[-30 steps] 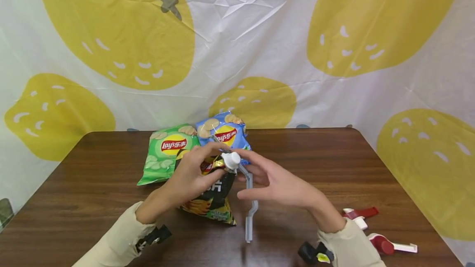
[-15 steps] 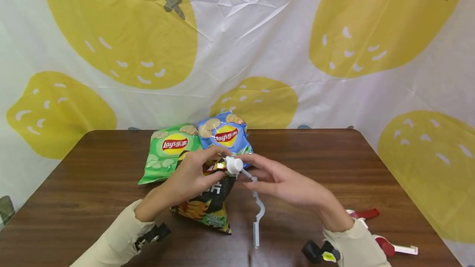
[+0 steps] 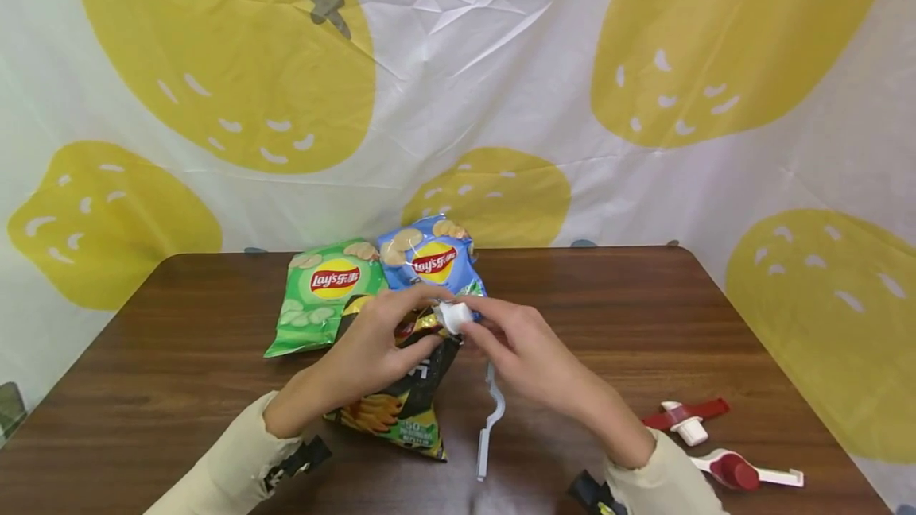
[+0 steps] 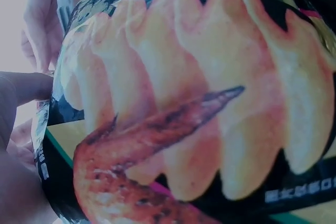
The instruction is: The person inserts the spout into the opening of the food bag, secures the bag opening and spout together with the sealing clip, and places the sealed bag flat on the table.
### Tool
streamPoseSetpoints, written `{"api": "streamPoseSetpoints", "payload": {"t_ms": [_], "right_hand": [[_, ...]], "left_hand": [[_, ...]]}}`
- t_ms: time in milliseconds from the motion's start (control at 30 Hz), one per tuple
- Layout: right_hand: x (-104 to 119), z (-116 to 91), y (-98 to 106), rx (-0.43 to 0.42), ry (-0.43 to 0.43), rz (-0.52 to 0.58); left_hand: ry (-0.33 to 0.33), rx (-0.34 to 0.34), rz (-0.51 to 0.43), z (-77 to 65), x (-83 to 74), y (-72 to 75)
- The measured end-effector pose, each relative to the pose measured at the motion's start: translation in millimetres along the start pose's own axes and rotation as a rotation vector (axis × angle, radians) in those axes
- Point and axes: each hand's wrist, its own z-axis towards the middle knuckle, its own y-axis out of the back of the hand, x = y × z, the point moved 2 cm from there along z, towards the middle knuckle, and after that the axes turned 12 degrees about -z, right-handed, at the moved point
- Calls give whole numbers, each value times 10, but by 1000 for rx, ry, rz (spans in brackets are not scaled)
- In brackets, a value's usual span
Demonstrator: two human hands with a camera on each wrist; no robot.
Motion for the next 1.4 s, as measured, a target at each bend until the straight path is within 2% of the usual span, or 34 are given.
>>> {"api": "streamPoseSetpoints", "payload": {"t_ms": [300, 433, 567, 667, 867, 1000, 1100, 1200, 1300, 1400], "right_hand": [[20, -15, 31, 17, 56, -140], [22, -27, 65, 21, 84, -238], [28, -35, 59, 21, 110, -285], [36, -29, 17, 24, 96, -243], [5, -6, -47, 81, -65, 11], [-59, 14, -38, 140, -139, 124], [-97, 17, -11, 197, -166, 144], [-111, 9, 7, 228, -158, 129], [-108, 2, 21, 214, -123, 93], [-101, -8, 41, 192, -96, 58]], "left_hand": [[-16, 1, 28, 12, -43, -7], [-3, 9, 63, 11, -59, -8], [14, 33, 87, 4, -72, -14], [12, 54, 77, 11, -74, -23], [9, 60, 49, 3, -58, -21], [17, 66, 46, -8, -55, -24], [11, 72, 60, -18, -66, -38], [0, 77, 83, -28, -90, -46], [17, 90, 91, -27, -129, -19], [62, 122, 98, -15, -163, 48]]}}
